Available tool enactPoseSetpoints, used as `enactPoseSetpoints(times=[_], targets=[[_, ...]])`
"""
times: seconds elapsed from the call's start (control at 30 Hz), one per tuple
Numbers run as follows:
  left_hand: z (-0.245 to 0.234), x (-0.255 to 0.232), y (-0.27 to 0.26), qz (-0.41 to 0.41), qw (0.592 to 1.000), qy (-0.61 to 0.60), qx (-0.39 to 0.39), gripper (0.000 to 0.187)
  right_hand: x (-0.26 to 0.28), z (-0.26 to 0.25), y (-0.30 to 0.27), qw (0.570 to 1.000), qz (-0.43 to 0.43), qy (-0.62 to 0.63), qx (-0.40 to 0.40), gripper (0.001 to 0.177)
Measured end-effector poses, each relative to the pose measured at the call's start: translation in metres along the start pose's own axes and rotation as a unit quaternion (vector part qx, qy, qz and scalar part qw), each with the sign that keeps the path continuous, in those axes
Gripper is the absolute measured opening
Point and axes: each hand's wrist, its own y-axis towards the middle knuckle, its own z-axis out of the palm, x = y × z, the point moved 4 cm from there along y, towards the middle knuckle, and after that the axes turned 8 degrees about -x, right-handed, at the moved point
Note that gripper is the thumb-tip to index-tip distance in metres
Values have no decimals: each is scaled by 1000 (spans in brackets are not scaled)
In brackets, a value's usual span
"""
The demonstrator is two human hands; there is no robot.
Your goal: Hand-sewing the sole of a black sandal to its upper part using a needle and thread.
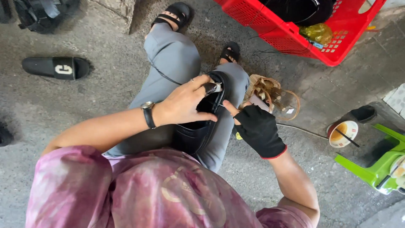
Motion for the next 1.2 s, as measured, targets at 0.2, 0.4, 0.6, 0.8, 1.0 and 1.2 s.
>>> enactPoseSetpoints(times=[0.2, 0.4, 0.6, 0.8, 1.0, 1.2], targets=[[0, 0, -2, -41, 998, 30, 29, 59, -7, -3, 12, 1000, -9, 10, 14, 41], [-6, 4, 10, -54, 997, 3, 51, 51, -2, -12, 25, 999, -38, -18, 30, 46], [-12, 4, 24, 29, 999, -18, 23, 48, 6, -16, 38, 979, -108, -154, 75, 52], [-8, 13, 24, 45, 998, -29, -12, 50, 7, 7, 43, 986, -92, -136, 34, 44], [-8, 15, 19, 41, 999, -7, -26, 53, 9, 18, 39, 991, -88, -101, 12, 43], [-8, 10, 13, 16, 999, 0, -30, 53, 11, 0, 39, 994, -80, 8, -79, 40]])
